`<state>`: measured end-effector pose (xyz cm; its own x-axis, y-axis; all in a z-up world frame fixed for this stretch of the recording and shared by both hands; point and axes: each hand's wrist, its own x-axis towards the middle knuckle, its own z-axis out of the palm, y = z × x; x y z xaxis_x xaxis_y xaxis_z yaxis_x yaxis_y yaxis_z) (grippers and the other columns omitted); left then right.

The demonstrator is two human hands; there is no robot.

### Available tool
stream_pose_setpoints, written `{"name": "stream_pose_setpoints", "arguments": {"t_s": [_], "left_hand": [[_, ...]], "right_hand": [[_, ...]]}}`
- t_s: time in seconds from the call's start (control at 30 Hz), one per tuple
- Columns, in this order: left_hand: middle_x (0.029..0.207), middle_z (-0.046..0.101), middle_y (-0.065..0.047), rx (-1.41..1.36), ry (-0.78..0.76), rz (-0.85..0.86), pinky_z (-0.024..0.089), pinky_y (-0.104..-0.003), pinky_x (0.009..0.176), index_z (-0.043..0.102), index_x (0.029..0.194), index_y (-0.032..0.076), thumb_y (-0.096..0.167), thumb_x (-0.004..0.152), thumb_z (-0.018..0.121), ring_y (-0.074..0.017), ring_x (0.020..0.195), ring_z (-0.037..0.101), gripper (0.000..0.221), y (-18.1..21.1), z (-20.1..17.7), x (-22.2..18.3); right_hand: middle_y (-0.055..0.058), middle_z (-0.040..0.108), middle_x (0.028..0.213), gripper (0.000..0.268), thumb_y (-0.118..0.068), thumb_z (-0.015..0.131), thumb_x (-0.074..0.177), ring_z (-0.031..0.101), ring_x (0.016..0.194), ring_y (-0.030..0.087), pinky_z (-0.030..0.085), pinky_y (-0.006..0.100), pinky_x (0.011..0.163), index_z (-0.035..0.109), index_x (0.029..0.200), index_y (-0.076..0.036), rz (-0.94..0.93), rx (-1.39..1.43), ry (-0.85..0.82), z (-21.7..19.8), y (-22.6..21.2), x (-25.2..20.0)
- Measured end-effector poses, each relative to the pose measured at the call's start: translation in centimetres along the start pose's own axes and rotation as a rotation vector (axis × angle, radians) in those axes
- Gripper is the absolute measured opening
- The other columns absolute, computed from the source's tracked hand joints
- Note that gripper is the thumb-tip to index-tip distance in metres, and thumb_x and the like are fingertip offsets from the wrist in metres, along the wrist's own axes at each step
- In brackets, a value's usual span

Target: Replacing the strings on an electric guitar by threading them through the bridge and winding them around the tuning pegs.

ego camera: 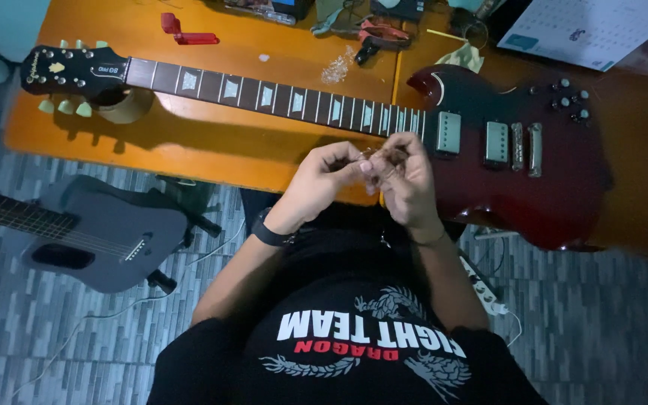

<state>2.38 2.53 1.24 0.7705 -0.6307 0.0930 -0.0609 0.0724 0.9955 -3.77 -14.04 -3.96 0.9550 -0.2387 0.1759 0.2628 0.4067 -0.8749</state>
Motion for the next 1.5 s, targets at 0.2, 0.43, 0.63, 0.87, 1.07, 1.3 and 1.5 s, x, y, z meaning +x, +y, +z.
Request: {"name": "stream_pose_setpoints", "arguments": {"t_s": [0.2,0.43,0.63,0.87,1.07,1.3,1.5], "left_hand": [[0.083,0.069,-0.009,-0.046,0.068,0.105,0.051,-0.033,0.089,0.075,0.089,0.009,0.013,0.090,0.079,-0.0252,0.103,0.067,0.005,-2.3,0.1,0.3],[0.079,0.067,-0.003,-0.156,0.192,0.079,0.049,-0.023,0.082,0.077,0.090,0.008,0.013,0.093,0.077,-0.0038,0.099,0.055,0.005,-0.6,1.0,-0.3],[0.071,0.069,-0.003,-0.265,0.196,-0.036,0.047,-0.022,0.076,0.078,0.082,0.007,0.008,0.086,0.080,-0.0032,0.081,0.056,0.005,1.4,1.4,-0.6],[0.078,0.067,0.003,-0.331,0.114,-0.131,0.043,-0.022,0.081,0.078,0.081,0.009,0.013,0.089,0.079,-0.0038,0.090,0.054,0.009,2.3,0.8,-0.9],[0.072,0.056,0.002,-0.152,0.083,-0.040,0.043,-0.026,0.081,0.071,0.078,0.010,0.019,0.105,0.061,-0.0067,0.083,0.050,0.030,1.6,0.3,-1.7],[0.078,0.059,-0.003,-0.135,0.065,0.059,0.043,-0.032,0.089,0.064,0.075,0.008,0.017,0.105,0.060,-0.0100,0.093,0.054,0.032,0.4,-0.1,-1.5],[0.099,0.057,-0.001,-0.444,-0.007,-0.170,0.038,-0.035,0.102,0.064,0.078,0.010,0.017,0.104,0.059,-0.0106,0.103,0.046,0.028,2.4,0.1,-2.2]], "right_hand": [[0.033,0.069,0.110,0.013,0.004,0.074,0.091,0.068,0.083,0.052,0.064,0.038,0.067,0.062,0.096,0.005,-0.241,-0.175,0.042,0.5,0.1,-0.1],[0.031,0.070,0.110,0.022,0.013,0.084,0.081,0.068,0.079,0.045,0.064,0.044,0.066,0.070,0.097,0.011,-0.452,-0.514,0.176,2.5,-0.7,-1.1],[0.024,0.066,0.121,0.029,0.009,0.082,0.086,0.067,0.087,0.051,0.062,0.047,0.072,0.071,0.112,0.007,-0.572,-0.725,0.108,3.4,-1.1,-1.2],[0.019,0.069,0.127,0.027,0.002,0.084,0.084,0.070,0.091,0.036,0.062,0.038,0.070,0.078,0.110,0.001,-0.860,-1.101,0.087,0.0,2.0,-1.1],[0.029,0.067,0.122,0.021,0.012,0.078,0.085,0.069,0.080,0.049,0.062,0.051,0.056,0.078,0.106,0.009,-1.123,-1.041,-0.002,-0.7,2.6,0.2],[0.039,0.066,0.121,0.029,0.011,0.083,0.077,0.069,0.082,0.049,0.063,0.051,0.057,0.077,0.105,0.005,-1.096,-0.991,-0.163,0.3,-0.1,0.2],[0.036,0.066,0.121,0.026,0.018,0.080,0.072,0.071,0.089,0.052,0.064,0.048,0.059,0.082,0.094,0.005,-1.373,-1.002,-0.204,-3.1,2.3,0.7]]}}
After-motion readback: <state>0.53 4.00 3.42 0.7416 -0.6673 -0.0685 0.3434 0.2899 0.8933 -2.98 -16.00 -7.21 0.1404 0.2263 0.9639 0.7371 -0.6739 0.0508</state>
